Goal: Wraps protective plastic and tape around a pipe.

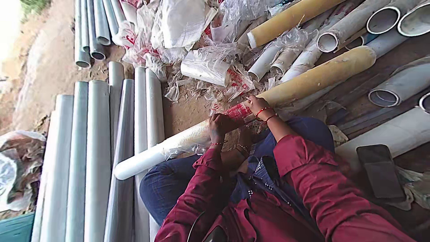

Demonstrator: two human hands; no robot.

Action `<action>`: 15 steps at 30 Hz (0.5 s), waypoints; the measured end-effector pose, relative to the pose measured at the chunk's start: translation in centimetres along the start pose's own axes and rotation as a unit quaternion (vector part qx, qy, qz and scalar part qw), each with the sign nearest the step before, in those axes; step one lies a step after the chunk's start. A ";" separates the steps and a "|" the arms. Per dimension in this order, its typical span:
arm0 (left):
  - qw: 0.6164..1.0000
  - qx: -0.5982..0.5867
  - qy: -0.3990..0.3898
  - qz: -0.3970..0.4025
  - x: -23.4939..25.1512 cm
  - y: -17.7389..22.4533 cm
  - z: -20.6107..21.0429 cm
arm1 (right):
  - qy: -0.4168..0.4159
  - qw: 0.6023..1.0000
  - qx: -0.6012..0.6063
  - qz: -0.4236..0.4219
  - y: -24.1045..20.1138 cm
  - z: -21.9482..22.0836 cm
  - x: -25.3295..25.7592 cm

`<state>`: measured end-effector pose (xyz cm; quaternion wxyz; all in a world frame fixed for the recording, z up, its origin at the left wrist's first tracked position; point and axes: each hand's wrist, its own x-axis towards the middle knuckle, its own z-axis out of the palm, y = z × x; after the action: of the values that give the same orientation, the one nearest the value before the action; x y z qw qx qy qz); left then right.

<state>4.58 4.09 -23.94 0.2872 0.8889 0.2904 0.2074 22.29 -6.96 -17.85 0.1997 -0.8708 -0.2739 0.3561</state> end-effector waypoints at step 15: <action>0.952 0.154 0.030 0.262 -3.6 -0.2 0.1 | -0.028 0.999 -0.007 0.029 -0.1 -0.2 -0.1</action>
<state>1.87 1.86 -24.90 0.0738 0.9605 0.0837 0.2550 22.40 -7.00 -17.62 0.1757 -0.8693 -0.2565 0.3842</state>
